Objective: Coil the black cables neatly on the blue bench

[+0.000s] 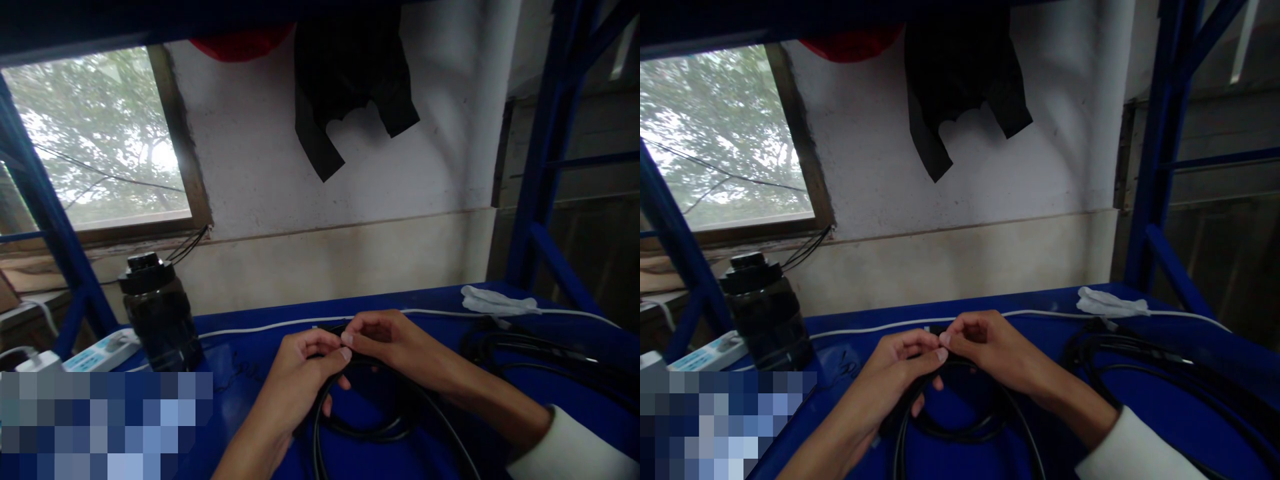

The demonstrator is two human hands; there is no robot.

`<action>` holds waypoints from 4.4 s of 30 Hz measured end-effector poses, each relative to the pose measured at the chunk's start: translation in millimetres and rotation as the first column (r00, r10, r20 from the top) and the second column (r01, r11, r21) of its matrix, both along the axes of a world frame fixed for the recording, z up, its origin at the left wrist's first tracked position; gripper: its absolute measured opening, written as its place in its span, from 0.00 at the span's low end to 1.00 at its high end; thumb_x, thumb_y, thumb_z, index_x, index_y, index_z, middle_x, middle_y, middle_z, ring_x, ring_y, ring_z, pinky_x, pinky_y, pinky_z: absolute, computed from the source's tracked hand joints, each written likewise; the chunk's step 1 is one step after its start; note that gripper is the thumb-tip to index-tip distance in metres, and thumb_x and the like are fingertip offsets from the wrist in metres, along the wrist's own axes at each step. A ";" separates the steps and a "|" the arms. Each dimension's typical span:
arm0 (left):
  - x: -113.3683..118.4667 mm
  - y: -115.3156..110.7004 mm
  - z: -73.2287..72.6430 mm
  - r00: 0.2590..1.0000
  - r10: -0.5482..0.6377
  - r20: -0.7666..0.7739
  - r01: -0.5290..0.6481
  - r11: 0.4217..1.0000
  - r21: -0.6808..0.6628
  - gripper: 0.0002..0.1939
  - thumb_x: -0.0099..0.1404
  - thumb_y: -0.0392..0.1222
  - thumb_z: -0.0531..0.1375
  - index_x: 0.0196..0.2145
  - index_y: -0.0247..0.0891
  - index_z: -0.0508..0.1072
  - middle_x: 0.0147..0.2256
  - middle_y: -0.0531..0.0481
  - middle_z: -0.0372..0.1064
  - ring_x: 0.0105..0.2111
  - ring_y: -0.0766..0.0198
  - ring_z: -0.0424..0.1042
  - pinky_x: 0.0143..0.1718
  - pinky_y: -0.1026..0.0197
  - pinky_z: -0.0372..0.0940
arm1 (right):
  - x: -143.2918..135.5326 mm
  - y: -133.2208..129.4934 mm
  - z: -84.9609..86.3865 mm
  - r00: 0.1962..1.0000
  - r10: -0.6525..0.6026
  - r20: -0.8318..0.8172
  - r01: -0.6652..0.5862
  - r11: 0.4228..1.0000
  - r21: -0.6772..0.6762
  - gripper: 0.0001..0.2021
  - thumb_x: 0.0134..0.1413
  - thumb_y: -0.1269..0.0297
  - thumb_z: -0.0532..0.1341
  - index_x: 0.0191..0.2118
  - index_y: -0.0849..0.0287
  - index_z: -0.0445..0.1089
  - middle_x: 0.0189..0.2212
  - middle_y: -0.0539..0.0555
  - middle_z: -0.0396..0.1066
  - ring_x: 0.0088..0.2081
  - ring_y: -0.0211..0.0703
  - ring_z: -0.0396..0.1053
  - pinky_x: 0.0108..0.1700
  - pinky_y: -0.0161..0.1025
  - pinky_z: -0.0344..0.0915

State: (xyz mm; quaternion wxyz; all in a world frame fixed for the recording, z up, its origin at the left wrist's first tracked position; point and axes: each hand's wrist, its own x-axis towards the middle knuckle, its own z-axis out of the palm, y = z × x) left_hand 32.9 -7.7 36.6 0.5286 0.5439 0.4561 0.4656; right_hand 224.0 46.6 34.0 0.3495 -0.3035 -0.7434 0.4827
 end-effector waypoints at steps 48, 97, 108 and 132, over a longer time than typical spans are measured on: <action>-7.6 7.8 -5.0 0.989 0.115 -0.092 -0.099 0.982 0.161 0.08 0.61 0.43 0.69 0.33 0.36 0.81 0.33 0.46 0.79 0.34 0.62 0.74 0.39 0.62 0.64 | -2.0 -9.7 6.1 0.991 0.028 0.132 -0.014 0.994 -0.106 0.18 0.56 0.49 0.72 0.41 0.58 0.76 0.32 0.52 0.79 0.17 0.28 0.55 0.16 0.28 0.48; -8.2 9.1 -0.4 0.986 0.155 -0.053 -0.139 0.962 0.235 0.08 0.59 0.44 0.69 0.35 0.37 0.81 0.33 0.48 0.79 0.32 0.63 0.74 0.36 0.62 0.64 | 0.7 -10.4 5.5 0.982 0.042 0.182 -0.036 0.999 -0.036 0.16 0.60 0.51 0.70 0.42 0.59 0.77 0.34 0.51 0.77 0.22 0.30 0.59 0.17 0.25 0.54; -8.1 9.8 -1.0 0.985 0.151 -0.084 -0.126 0.961 0.248 0.08 0.61 0.45 0.69 0.35 0.37 0.81 0.34 0.46 0.80 0.33 0.61 0.75 0.38 0.61 0.66 | 2.0 -9.3 4.1 0.982 0.049 0.183 -0.045 0.999 -0.026 0.15 0.61 0.51 0.70 0.42 0.59 0.76 0.34 0.51 0.78 0.21 0.30 0.59 0.17 0.24 0.54; -7.2 5.6 -3.3 0.950 0.181 -0.254 -0.104 0.952 0.288 0.14 0.66 0.51 0.65 0.32 0.36 0.79 0.33 0.44 0.80 0.35 0.55 0.78 0.38 0.58 0.66 | -1.9 -13.7 1.8 0.994 0.076 0.085 -0.072 0.996 -0.047 0.17 0.61 0.50 0.69 0.42 0.59 0.73 0.33 0.50 0.76 0.21 0.31 0.65 0.22 0.28 0.61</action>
